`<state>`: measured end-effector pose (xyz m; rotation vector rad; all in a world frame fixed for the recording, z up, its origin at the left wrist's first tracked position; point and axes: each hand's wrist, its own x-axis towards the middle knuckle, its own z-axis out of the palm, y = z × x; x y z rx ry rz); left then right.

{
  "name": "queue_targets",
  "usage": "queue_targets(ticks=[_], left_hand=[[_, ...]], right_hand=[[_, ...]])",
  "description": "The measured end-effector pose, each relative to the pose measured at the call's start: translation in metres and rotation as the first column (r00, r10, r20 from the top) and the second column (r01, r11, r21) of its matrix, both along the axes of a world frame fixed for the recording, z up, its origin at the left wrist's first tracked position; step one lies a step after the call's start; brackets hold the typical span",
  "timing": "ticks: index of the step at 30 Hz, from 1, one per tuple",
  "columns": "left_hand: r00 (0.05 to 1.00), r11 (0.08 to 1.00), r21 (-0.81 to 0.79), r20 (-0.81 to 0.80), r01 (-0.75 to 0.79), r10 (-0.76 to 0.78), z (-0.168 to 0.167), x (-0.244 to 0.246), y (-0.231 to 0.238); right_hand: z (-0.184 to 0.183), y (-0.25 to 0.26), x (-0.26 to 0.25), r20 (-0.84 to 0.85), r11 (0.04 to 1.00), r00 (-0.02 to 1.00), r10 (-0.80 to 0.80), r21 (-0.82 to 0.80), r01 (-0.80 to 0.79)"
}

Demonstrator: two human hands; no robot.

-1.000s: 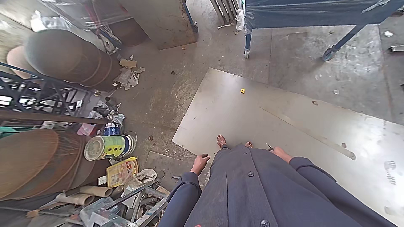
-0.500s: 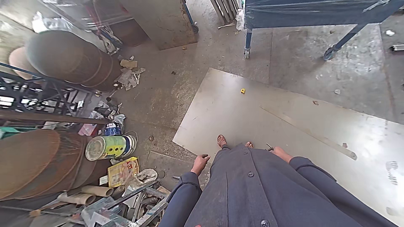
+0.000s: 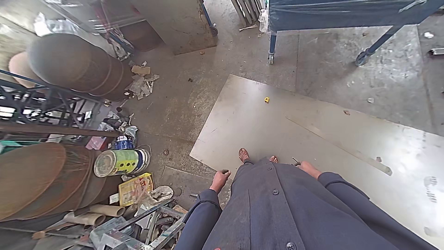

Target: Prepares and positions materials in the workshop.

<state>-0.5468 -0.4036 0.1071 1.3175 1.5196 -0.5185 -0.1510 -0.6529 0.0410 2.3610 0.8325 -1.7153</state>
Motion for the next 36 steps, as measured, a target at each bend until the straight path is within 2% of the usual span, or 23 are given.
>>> queue_targets(ticks=[36], left_hand=[[1.000, 1.000, 0.008, -0.004, 0.019, -0.019, -0.002, -0.001, 0.003]], right_hand=[[0.009, 0.005, 0.000, -0.015, 1.000, 1.000, 0.000, 0.013, 0.000]])
